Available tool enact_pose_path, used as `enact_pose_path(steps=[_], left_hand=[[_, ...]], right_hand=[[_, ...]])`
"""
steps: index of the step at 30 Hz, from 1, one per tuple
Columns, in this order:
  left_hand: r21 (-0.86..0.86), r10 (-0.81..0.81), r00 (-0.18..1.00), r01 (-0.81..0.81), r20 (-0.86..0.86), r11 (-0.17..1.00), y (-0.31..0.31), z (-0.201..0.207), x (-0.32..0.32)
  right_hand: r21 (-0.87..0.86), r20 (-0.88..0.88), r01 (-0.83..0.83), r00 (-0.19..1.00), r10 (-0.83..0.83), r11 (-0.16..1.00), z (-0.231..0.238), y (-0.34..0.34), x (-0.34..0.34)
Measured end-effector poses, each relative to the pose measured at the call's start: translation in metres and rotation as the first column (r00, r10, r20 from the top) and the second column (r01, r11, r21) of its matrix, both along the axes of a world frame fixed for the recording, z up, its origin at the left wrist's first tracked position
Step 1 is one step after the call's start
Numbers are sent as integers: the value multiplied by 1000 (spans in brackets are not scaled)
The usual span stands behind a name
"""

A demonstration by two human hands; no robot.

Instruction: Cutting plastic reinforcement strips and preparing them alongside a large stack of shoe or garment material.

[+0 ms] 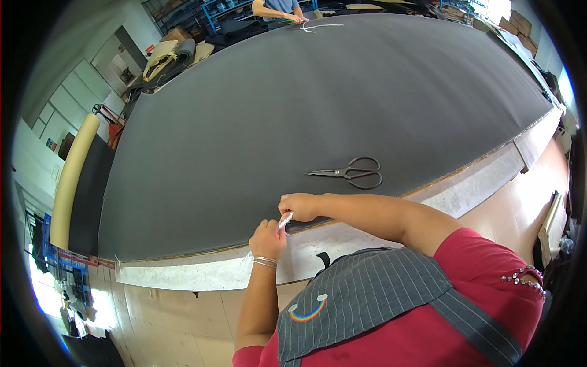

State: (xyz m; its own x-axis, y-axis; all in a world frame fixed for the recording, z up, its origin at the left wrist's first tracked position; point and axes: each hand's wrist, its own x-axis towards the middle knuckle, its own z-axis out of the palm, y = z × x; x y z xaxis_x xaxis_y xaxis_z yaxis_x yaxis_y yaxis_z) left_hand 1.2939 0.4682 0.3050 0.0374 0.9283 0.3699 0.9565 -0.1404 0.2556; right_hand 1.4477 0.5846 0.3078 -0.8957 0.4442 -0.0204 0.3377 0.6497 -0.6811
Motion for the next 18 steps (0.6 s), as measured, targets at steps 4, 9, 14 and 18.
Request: enact_pose_path(steps=[4,9,14,18], left_hand=[[-167,-41,999,42,9,985,-21,-8,8],[-144,-16,991,36,136,989,-39,-28,20],[-165,11,987,16,160,986,-40,-29,29],[242,-270,826,167,496,956,-24,-30,15]], right_hand=[[245,115,48,990,-78,968,12,-4,2],[414,116,45,988,-102,909,14,-15,-5],[517,154,86,969,-192,851,10,-23,-8],[406,106,208,957,-271,890,5,-14,-6]])
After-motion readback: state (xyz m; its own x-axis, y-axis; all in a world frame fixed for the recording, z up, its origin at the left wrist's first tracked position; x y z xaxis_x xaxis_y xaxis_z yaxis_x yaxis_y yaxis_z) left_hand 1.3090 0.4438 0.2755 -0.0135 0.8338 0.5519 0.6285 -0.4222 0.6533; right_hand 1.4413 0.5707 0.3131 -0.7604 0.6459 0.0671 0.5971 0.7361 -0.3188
